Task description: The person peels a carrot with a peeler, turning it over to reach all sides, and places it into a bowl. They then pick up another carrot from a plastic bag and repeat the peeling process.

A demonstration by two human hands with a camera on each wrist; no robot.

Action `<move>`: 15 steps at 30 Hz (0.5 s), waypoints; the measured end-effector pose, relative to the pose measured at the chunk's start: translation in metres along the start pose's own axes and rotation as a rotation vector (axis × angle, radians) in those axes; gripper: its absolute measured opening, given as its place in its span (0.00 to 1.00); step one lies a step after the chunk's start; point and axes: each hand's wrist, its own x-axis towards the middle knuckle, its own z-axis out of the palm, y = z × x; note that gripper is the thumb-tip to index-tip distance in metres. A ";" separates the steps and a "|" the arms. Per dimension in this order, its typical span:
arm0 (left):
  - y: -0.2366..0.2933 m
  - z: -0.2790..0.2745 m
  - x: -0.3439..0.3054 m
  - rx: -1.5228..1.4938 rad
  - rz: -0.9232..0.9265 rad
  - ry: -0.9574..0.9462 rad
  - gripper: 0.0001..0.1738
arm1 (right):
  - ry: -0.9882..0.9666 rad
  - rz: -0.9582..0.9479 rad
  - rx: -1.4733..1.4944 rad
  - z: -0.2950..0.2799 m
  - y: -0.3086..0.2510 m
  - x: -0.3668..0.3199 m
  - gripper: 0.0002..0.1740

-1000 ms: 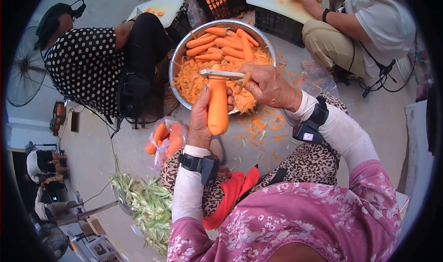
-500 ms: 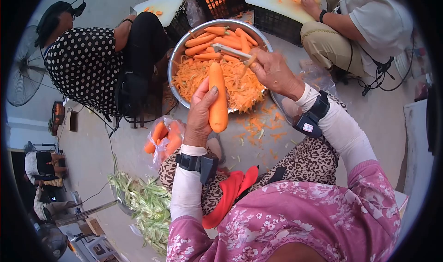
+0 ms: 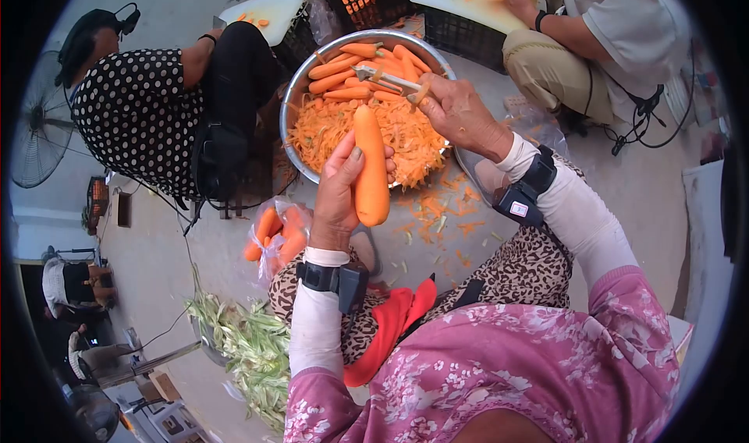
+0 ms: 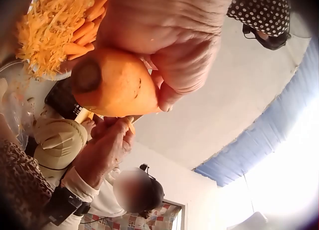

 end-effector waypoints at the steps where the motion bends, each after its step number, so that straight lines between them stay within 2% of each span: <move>1: 0.000 -0.001 -0.001 -0.030 -0.009 0.005 0.30 | -0.056 0.004 0.088 -0.003 -0.009 -0.002 0.04; 3: 0.000 -0.006 0.000 -0.076 -0.013 -0.014 0.30 | -0.106 0.010 0.177 -0.004 -0.021 -0.008 0.05; 5: -0.001 -0.007 0.001 -0.122 -0.022 -0.041 0.29 | -0.140 -0.174 0.174 -0.003 -0.027 -0.011 0.06; 6: -0.001 -0.007 0.000 -0.159 -0.029 -0.050 0.28 | -0.149 -0.181 0.153 0.001 -0.026 -0.011 0.07; 10: 0.000 -0.010 -0.001 -0.243 -0.074 -0.100 0.29 | -0.134 -0.153 0.169 0.000 -0.019 -0.008 0.07; 13: 0.001 -0.006 -0.003 -0.213 -0.070 -0.191 0.32 | -0.107 -0.034 0.186 0.006 -0.003 -0.007 0.05; 15: 0.002 -0.003 -0.005 -0.224 -0.089 -0.225 0.33 | -0.141 0.041 0.048 0.004 0.000 -0.009 0.04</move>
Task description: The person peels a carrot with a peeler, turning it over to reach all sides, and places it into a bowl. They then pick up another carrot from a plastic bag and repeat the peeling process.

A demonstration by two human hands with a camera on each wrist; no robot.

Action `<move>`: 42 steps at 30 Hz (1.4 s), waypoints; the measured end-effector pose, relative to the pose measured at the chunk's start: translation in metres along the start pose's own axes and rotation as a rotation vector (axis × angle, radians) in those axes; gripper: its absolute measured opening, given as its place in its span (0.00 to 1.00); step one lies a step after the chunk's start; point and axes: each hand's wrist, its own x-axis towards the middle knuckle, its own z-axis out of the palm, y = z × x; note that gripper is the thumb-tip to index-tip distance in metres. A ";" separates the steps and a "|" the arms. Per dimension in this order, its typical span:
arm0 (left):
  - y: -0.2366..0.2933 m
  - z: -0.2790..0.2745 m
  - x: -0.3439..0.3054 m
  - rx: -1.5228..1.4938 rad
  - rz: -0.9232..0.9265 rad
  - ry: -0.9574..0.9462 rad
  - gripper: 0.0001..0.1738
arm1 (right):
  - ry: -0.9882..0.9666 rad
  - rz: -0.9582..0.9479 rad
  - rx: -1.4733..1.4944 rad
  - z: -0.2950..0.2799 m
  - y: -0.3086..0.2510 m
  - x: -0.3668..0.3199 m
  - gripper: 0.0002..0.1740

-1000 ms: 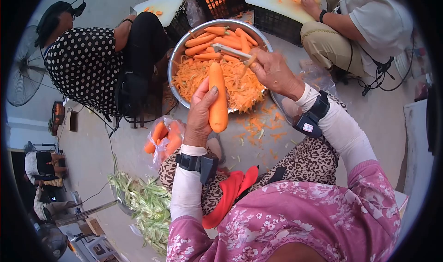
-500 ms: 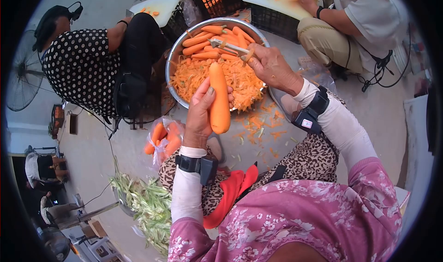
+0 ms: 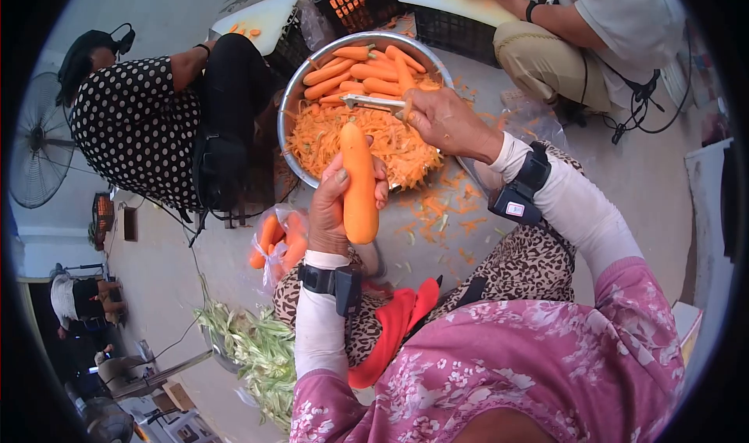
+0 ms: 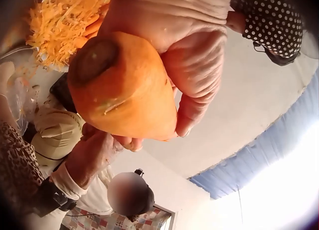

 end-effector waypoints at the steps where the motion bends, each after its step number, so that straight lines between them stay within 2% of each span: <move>1: -0.001 0.001 0.000 -0.021 -0.001 -0.024 0.34 | 0.001 0.000 -0.002 -0.001 -0.002 -0.001 0.04; 3: 0.000 0.001 0.003 -0.060 0.001 0.008 0.33 | 0.061 0.015 0.097 -0.003 -0.012 0.000 0.03; 7: 0.001 0.002 0.004 -0.171 -0.032 0.095 0.31 | 0.048 -0.049 0.183 -0.008 -0.030 -0.002 0.04; 9: 0.000 0.002 0.005 -0.130 -0.018 0.114 0.30 | 0.072 -0.243 0.214 0.000 -0.029 -0.004 0.04; 10: 0.000 0.001 0.005 -0.090 -0.003 0.132 0.30 | 0.071 -0.240 0.217 0.001 -0.029 -0.003 0.04; 11: 0.000 -0.001 0.004 -0.092 -0.005 0.135 0.30 | 0.052 -0.227 0.190 0.002 -0.029 -0.004 0.05; 13: 0.001 -0.005 0.004 -0.108 -0.034 0.020 0.30 | 0.031 -0.211 0.162 0.002 -0.022 -0.004 0.05; 15: 0.003 0.001 -0.002 -0.059 -0.054 -0.051 0.31 | -0.130 0.010 -0.075 -0.002 -0.003 0.004 0.06; 16: 0.006 0.003 -0.004 -0.007 -0.079 -0.118 0.31 | -0.118 0.011 -0.076 -0.003 0.000 0.006 0.06; 18: 0.004 0.007 -0.004 -0.030 -0.079 -0.118 0.32 | -0.045 0.062 0.032 -0.001 0.003 0.004 0.08; 20: 0.001 0.008 -0.001 -0.009 0.010 0.021 0.33 | -0.033 0.024 0.059 0.001 0.002 0.004 0.08; 24: 0.000 0.004 0.006 -0.021 0.008 0.032 0.30 | -0.083 0.107 0.192 -0.001 -0.014 0.004 0.07; 29: -0.001 -0.006 0.011 -0.105 0.044 0.238 0.26 | -0.113 0.115 0.424 0.005 -0.019 0.005 0.07; 31: -0.001 -0.009 0.013 -0.140 0.054 0.273 0.24 | -0.239 0.336 0.697 -0.009 -0.032 0.007 0.08; 32: -0.002 -0.010 0.013 -0.168 0.060 0.302 0.22 | -0.252 0.337 0.696 -0.006 -0.025 0.008 0.08; 34: -0.003 -0.014 0.013 -0.160 0.068 0.348 0.21 | -0.205 0.230 0.426 0.004 0.003 0.012 0.06; 35: -0.003 -0.016 0.013 -0.146 0.070 0.385 0.20 | -0.190 0.026 -0.080 0.006 0.015 0.009 0.05; 36: -0.003 -0.017 0.013 -0.147 0.071 0.384 0.20 | -0.192 0.026 -0.082 0.005 0.014 0.008 0.05; 38: -0.004 -0.020 0.013 -0.148 0.072 0.446 0.19 | -0.315 0.102 -0.406 0.005 0.010 0.004 0.07; 39: -0.004 -0.022 0.013 -0.154 0.078 0.451 0.19 | -0.324 0.097 -0.407 0.006 0.007 0.003 0.07; 41: -0.005 -0.025 0.015 -0.139 0.089 0.532 0.18 | -0.148 -0.049 -0.125 0.007 0.000 0.007 0.08; 42: -0.005 -0.027 0.015 -0.146 0.097 0.541 0.18 | -0.160 -0.055 -0.122 0.010 -0.004 0.008 0.08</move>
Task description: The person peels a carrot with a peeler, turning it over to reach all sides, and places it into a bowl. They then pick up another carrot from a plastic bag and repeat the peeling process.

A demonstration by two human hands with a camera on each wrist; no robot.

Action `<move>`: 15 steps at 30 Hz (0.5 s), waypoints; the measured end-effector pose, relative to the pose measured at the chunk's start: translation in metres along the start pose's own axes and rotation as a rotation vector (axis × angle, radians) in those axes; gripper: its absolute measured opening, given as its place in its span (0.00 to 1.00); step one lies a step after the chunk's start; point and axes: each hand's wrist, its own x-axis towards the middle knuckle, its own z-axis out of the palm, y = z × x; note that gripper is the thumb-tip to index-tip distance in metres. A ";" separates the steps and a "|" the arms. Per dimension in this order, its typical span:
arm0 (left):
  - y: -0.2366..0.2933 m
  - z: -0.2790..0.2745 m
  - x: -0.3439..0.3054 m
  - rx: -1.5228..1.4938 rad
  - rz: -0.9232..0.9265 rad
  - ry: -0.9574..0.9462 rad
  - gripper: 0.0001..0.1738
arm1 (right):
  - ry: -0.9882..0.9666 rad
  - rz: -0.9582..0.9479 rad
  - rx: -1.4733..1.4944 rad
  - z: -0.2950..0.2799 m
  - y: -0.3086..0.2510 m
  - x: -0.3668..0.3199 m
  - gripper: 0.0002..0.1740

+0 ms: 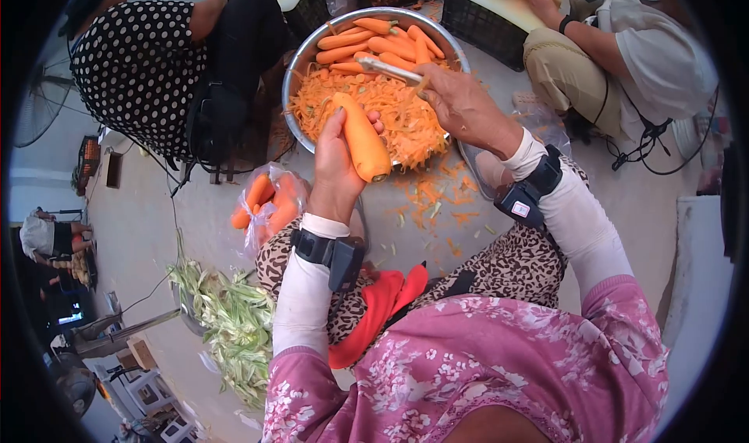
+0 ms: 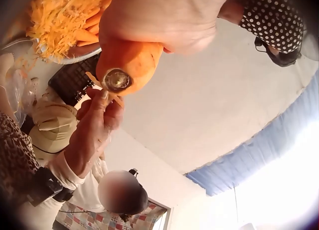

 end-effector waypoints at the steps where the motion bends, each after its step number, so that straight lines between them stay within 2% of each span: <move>1: 0.000 -0.001 0.001 0.028 0.015 0.034 0.18 | 0.144 -0.097 -0.026 0.002 -0.004 0.002 0.08; 2: -0.002 -0.002 0.001 0.058 0.027 0.063 0.18 | 0.293 -0.192 -0.054 0.003 -0.006 0.002 0.07; 3: -0.003 -0.002 0.002 0.058 0.027 0.059 0.18 | 0.295 -0.193 -0.058 0.004 -0.001 -0.001 0.07; 5: -0.001 -0.003 0.003 0.065 0.028 0.128 0.18 | -0.254 -0.004 -0.454 0.011 0.015 -0.005 0.07; 6: 0.000 -0.001 0.001 0.065 0.027 0.129 0.18 | -0.254 -0.003 -0.452 0.011 0.007 -0.004 0.07; 8: 0.000 0.003 -0.001 0.070 0.103 0.189 0.17 | -0.023 -0.012 -0.155 0.010 -0.007 0.000 0.14; 9: -0.001 0.002 -0.003 0.061 0.106 0.199 0.17 | -0.036 -0.017 -0.152 0.012 -0.005 0.000 0.14; 11: 0.001 0.005 -0.001 0.042 0.135 0.243 0.16 | -0.274 0.109 -0.329 0.015 0.004 0.001 0.12; 12: 0.002 0.007 0.000 0.046 0.135 0.236 0.16 | -0.266 0.112 -0.332 0.018 0.004 0.000 0.12; 14: 0.003 0.005 -0.001 0.018 0.160 0.244 0.16 | 0.036 -0.098 -0.184 0.026 0.004 -0.001 0.11; 15: 0.003 0.003 0.001 0.005 0.169 0.250 0.16 | 0.024 -0.111 -0.186 0.026 -0.001 0.002 0.11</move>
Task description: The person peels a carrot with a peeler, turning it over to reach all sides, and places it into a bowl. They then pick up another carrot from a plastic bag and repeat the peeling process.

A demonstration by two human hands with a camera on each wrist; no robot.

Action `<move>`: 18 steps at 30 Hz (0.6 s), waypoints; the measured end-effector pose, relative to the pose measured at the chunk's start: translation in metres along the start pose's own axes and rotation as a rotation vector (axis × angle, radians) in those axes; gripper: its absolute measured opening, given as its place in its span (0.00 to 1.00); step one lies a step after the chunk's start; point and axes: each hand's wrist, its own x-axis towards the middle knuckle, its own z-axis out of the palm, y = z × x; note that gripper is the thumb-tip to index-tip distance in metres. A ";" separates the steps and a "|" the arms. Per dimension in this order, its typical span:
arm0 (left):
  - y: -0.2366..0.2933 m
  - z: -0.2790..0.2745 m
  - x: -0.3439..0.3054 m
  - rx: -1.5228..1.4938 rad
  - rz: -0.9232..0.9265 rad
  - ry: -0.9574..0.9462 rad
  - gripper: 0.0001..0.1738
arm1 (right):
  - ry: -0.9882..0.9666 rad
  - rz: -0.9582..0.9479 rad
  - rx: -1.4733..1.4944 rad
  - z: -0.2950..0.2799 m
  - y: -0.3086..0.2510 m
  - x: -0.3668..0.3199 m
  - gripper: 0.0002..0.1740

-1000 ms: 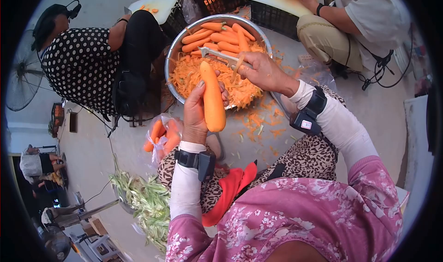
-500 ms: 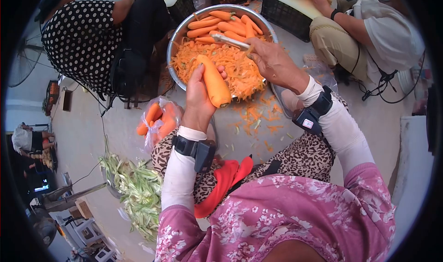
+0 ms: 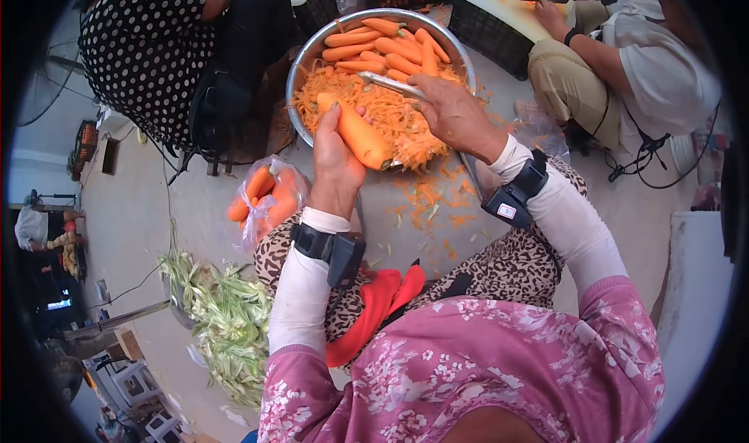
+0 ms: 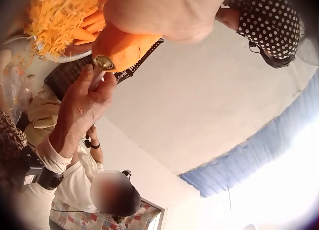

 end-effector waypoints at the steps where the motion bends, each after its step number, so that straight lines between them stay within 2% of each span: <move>1: 0.001 0.000 0.003 -0.001 -0.001 -0.026 0.18 | 0.093 0.009 0.235 0.000 -0.005 0.003 0.11; 2: 0.002 -0.002 0.003 0.006 -0.003 -0.053 0.20 | 0.189 0.024 0.473 -0.002 -0.011 0.006 0.12; 3: 0.002 -0.001 0.002 0.006 0.005 -0.047 0.20 | 0.188 0.018 0.481 -0.006 -0.017 0.006 0.12; 5: 0.000 0.003 0.001 -0.049 0.006 -0.062 0.21 | -0.401 0.607 1.132 -0.016 -0.031 0.002 0.18; 7: -0.001 0.005 0.001 -0.091 0.019 -0.080 0.21 | -0.444 0.596 1.210 -0.019 -0.044 0.001 0.20; 9: -0.001 0.001 0.008 -0.141 0.070 -0.095 0.13 | -0.347 0.603 1.288 -0.017 -0.055 0.001 0.23; 11: -0.003 -0.004 0.011 -0.162 0.096 -0.109 0.13 | -0.372 0.575 1.280 -0.005 -0.053 0.000 0.26; 13: -0.005 0.000 0.011 -0.187 0.099 -0.089 0.13 | -0.324 0.580 1.409 0.001 -0.057 -0.003 0.29; 18: 0.005 0.007 0.000 -0.191 0.147 -0.189 0.16 | -0.317 0.636 1.493 0.003 -0.060 -0.001 0.28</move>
